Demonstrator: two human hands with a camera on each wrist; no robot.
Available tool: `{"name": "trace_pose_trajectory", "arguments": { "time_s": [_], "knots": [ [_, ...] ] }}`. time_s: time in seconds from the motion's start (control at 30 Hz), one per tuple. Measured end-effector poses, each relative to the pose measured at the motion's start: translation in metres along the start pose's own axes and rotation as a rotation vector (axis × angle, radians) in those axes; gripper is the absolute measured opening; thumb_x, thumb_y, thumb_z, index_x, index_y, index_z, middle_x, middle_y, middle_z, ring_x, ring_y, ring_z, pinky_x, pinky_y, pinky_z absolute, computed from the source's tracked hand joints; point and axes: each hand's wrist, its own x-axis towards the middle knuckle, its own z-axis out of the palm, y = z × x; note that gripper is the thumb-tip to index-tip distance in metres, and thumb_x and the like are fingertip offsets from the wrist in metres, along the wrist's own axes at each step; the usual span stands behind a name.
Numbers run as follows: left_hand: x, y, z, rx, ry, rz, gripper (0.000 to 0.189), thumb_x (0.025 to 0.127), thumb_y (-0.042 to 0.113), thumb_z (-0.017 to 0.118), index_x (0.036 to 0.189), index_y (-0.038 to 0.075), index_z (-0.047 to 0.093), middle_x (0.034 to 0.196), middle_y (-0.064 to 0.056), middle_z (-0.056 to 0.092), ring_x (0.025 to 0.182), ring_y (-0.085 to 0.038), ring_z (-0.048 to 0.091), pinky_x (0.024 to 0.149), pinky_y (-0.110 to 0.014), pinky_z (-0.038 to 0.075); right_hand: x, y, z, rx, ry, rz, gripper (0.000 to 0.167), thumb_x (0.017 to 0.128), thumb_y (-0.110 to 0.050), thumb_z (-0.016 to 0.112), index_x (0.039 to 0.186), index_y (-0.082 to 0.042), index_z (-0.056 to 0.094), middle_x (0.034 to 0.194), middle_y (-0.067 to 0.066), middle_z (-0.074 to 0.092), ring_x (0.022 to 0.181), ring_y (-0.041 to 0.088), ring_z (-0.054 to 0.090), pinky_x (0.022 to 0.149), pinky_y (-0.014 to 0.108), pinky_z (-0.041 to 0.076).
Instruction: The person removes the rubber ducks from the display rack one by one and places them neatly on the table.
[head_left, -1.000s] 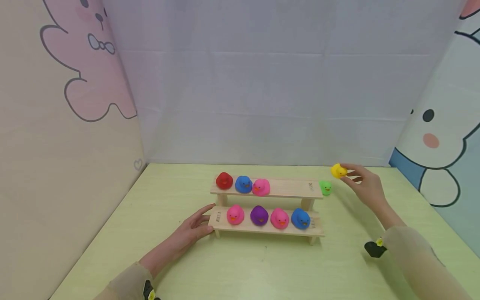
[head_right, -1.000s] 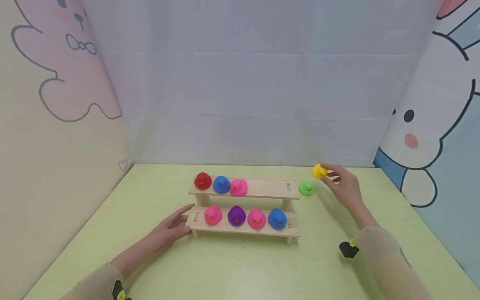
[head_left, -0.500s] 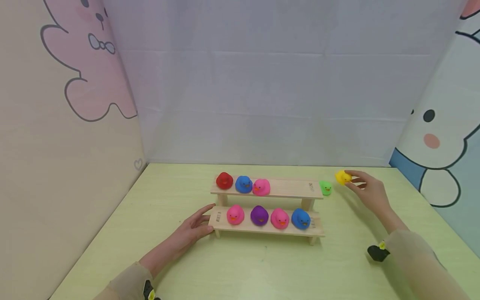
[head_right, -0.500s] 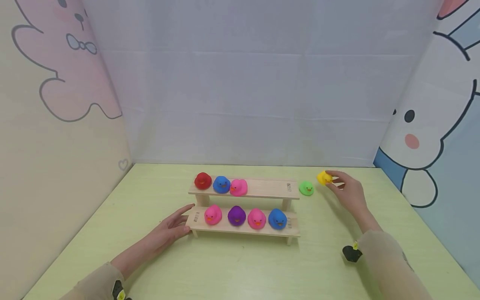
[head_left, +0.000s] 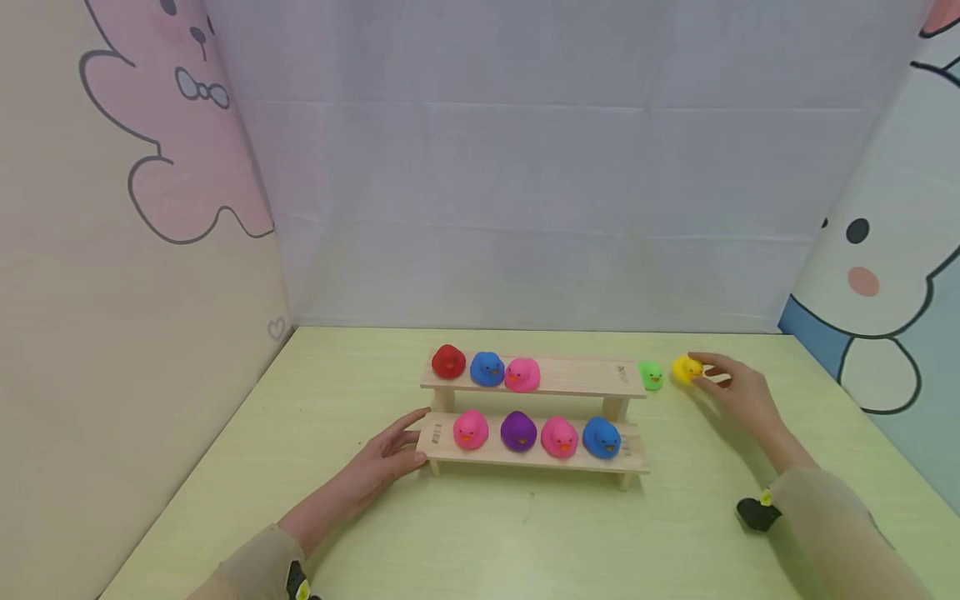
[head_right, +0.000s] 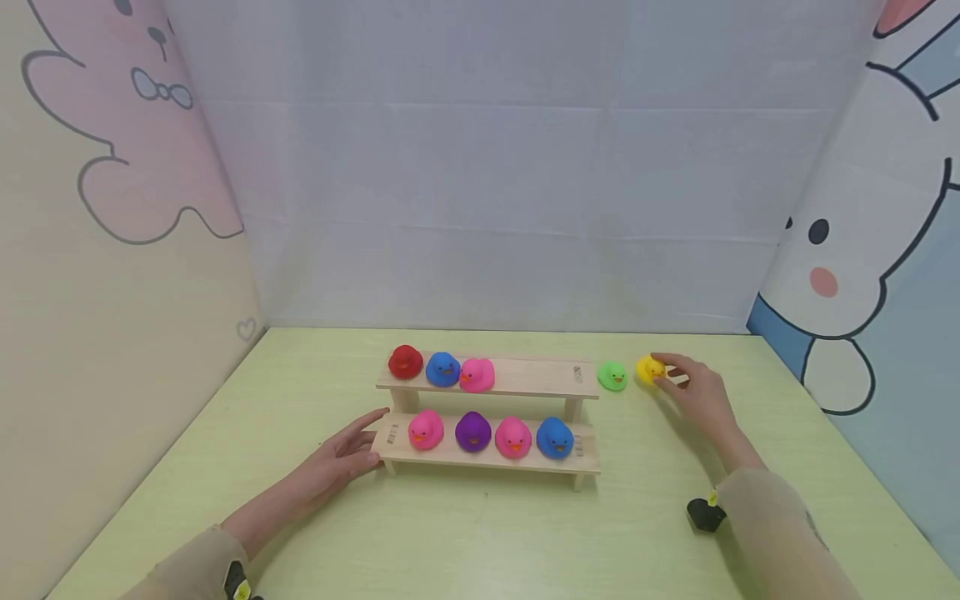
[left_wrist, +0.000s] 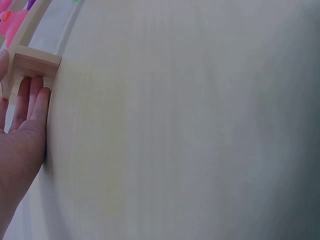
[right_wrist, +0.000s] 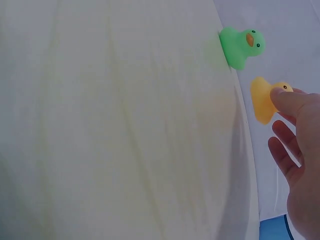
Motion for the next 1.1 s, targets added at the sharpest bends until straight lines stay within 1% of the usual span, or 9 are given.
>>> {"name": "trace_pose_trajectory", "arguments": {
  "time_s": [0.1, 0.17, 0.23, 0.3, 0.33, 0.4, 0.57, 0.8, 1.1],
  "knots": [
    [0.0002, 0.0003, 0.0001, 0.005, 0.001, 0.0, 0.067, 0.098, 0.025, 0.06, 0.156, 0.031, 0.025, 0.152, -0.013, 0.043, 0.135, -0.022, 0.05, 0.113, -0.036, 0.042, -0.0014, 0.0017, 0.0008, -0.009, -0.017, 0.004, 0.041, 0.095, -0.016, 0.066, 0.133, -0.005, 0.059, 0.132, 0.026, 0.06, 0.101, 0.04, 0.063, 0.068, 0.007, 0.046],
    [0.0003, 0.0005, 0.0001, 0.003, 0.0, 0.001, 0.068, 0.098, 0.025, 0.06, 0.156, 0.031, 0.025, 0.152, -0.013, 0.043, 0.135, -0.022, 0.049, 0.113, -0.037, 0.042, -0.0023, 0.0025, 0.0014, -0.014, -0.027, 0.008, 0.04, 0.095, -0.016, 0.066, 0.133, -0.006, 0.059, 0.132, 0.027, 0.06, 0.101, 0.04, 0.063, 0.07, 0.017, 0.054],
    [0.0004, 0.0006, 0.0001, 0.002, -0.001, 0.002, 0.068, 0.098, 0.025, 0.06, 0.156, 0.031, 0.025, 0.152, -0.013, 0.043, 0.135, -0.021, 0.049, 0.113, -0.036, 0.042, -0.003, 0.0031, 0.0021, -0.013, -0.037, 0.011, 0.04, 0.095, -0.016, 0.065, 0.134, -0.005, 0.059, 0.132, 0.028, 0.059, 0.102, 0.041, 0.063, 0.074, 0.032, 0.059],
    [0.0006, 0.0004, -0.0001, -0.001, -0.001, 0.003, 0.068, 0.098, 0.024, 0.06, 0.156, 0.031, 0.025, 0.151, -0.013, 0.043, 0.134, -0.021, 0.05, 0.113, -0.035, 0.042, -0.0036, 0.0029, 0.0025, -0.01, -0.053, 0.018, 0.04, 0.096, -0.015, 0.065, 0.134, -0.005, 0.058, 0.132, 0.029, 0.059, 0.103, 0.042, 0.062, 0.078, 0.045, 0.058],
    [0.0007, 0.0002, -0.0002, 0.002, 0.0, 0.003, 0.068, 0.098, 0.024, 0.06, 0.156, 0.031, 0.025, 0.151, -0.013, 0.043, 0.134, -0.021, 0.05, 0.112, -0.035, 0.042, -0.0039, 0.0027, 0.0028, -0.01, -0.061, 0.024, 0.04, 0.096, -0.015, 0.064, 0.134, -0.005, 0.058, 0.132, 0.029, 0.058, 0.103, 0.043, 0.062, 0.08, 0.05, 0.057],
    [0.0013, -0.0005, -0.0006, 0.003, 0.001, 0.003, 0.068, 0.098, 0.024, 0.06, 0.156, 0.031, 0.025, 0.151, -0.013, 0.043, 0.134, -0.02, 0.05, 0.112, -0.034, 0.043, -0.0043, 0.002, 0.0033, -0.007, -0.077, 0.035, 0.041, 0.096, -0.014, 0.063, 0.135, -0.004, 0.057, 0.132, 0.03, 0.058, 0.105, 0.044, 0.061, 0.082, 0.054, 0.056],
    [0.0023, -0.0016, -0.0009, 0.001, 0.005, 0.005, 0.068, 0.098, 0.025, 0.061, 0.156, 0.031, 0.026, 0.151, -0.013, 0.044, 0.133, -0.02, 0.05, 0.112, -0.033, 0.043, -0.0054, -0.0004, 0.0036, 0.01, -0.095, 0.051, 0.041, 0.097, -0.014, 0.062, 0.137, -0.004, 0.055, 0.134, 0.031, 0.056, 0.106, 0.044, 0.06, 0.086, 0.057, 0.054],
    [0.0021, -0.0016, -0.001, -0.001, 0.006, 0.006, 0.069, 0.098, 0.025, 0.061, 0.156, 0.031, 0.025, 0.15, -0.013, 0.044, 0.132, -0.019, 0.051, 0.111, -0.032, 0.043, -0.0049, 0.0016, 0.0035, 0.009, -0.108, 0.066, 0.041, 0.098, -0.013, 0.059, 0.139, -0.006, 0.054, 0.136, 0.031, 0.054, 0.107, 0.044, 0.06, 0.086, 0.058, 0.053],
    [0.0021, -0.0023, -0.0012, 0.008, 0.001, 0.007, 0.068, 0.098, 0.025, 0.061, 0.156, 0.031, 0.026, 0.15, -0.013, 0.044, 0.133, -0.02, 0.051, 0.113, -0.036, 0.041, -0.0033, 0.0014, 0.0024, 0.001, -0.123, 0.086, 0.042, 0.099, -0.015, 0.059, 0.139, -0.006, 0.053, 0.134, 0.032, 0.055, 0.106, 0.046, 0.06, 0.086, 0.058, 0.053]
  ]
}}
